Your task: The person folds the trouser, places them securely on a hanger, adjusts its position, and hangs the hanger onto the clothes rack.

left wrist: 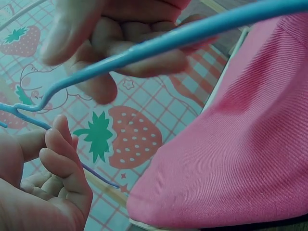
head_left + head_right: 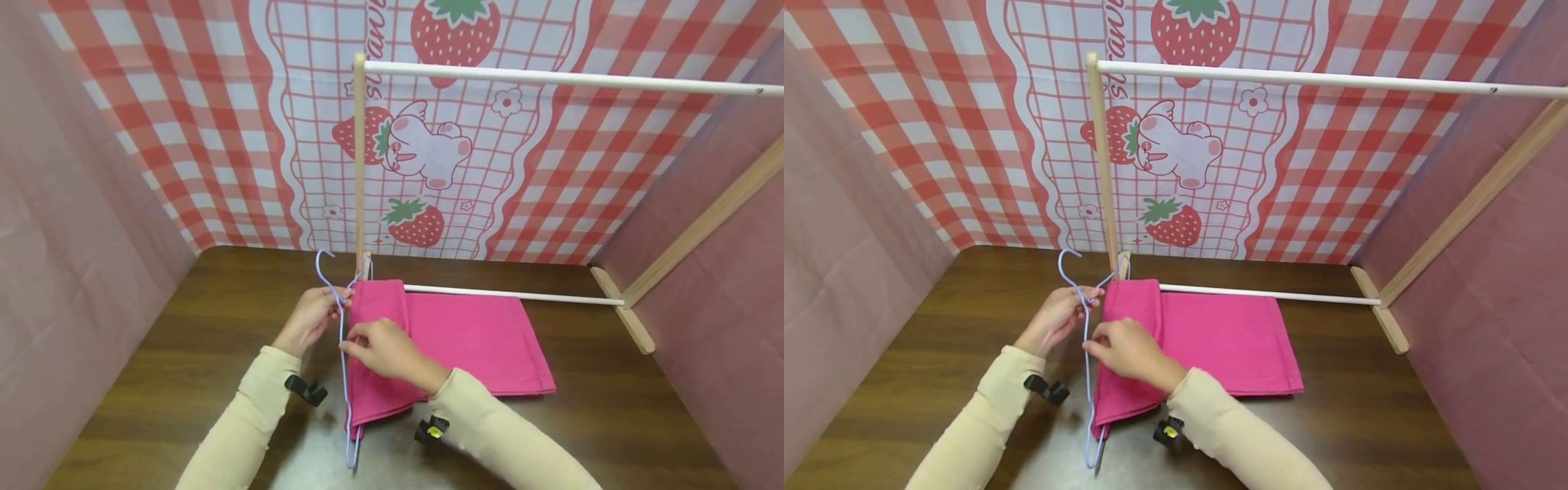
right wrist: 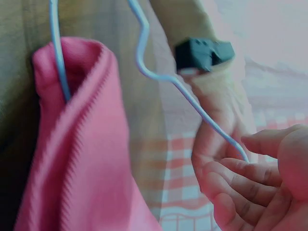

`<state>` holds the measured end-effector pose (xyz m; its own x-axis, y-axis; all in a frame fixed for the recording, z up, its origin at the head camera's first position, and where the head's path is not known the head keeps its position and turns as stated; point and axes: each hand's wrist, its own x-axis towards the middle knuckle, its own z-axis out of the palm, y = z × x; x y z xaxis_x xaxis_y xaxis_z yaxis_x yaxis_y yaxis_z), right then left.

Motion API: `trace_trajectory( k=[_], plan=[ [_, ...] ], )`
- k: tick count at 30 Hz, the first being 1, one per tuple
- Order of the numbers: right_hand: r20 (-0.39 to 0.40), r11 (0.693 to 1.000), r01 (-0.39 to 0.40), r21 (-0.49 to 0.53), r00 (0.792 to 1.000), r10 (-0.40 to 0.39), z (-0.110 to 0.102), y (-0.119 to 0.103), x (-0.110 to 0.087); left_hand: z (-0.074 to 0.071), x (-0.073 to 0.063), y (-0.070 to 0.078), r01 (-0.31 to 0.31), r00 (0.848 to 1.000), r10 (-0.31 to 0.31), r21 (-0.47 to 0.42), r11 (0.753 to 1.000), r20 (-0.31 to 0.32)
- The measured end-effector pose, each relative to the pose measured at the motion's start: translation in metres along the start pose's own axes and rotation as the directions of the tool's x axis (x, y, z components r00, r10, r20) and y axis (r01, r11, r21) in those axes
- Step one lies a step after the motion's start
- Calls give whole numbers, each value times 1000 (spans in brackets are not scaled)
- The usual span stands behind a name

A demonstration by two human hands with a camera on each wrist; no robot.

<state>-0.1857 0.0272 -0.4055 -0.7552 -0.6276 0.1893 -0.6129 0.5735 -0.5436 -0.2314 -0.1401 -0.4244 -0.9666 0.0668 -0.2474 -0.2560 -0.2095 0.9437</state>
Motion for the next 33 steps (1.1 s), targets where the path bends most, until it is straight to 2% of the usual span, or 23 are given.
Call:
trace_trajectory(
  k=[6, 12, 17, 20, 27, 33],
  plan=[
    [-15, 986, -103, 131, 994, 106, -18, 12, 7, -2, -1, 0, -2, 1000, 2, -7, 1000, 29],
    [-34, 943, -239, 232, 967, 253, -37, 27, 10, -2, 0, -1, 3, 999, -2, -18, 1000, 33],
    [-108, 939, -256, 228, 952, 286, -46, 44, 10, -2, 1, -3, 3, 1000, -3, -16, 1000, 30],
    [-134, 928, -288, 236, 936, 324, -50, 54, 10, -2, 1, -4, -4, 1000, 4, -23, 1000, 29],
    [-128, 879, -383, 283, 893, 431, -52, 74, 7, -2, 1, -6, -10, 999, 11, -27, 1000, 32],
    [-132, 869, -430, 246, 873, 470, -47, 87, 4, -2, 1, -6, -8, 1000, 8, -27, 1000, 26]
  ],
)
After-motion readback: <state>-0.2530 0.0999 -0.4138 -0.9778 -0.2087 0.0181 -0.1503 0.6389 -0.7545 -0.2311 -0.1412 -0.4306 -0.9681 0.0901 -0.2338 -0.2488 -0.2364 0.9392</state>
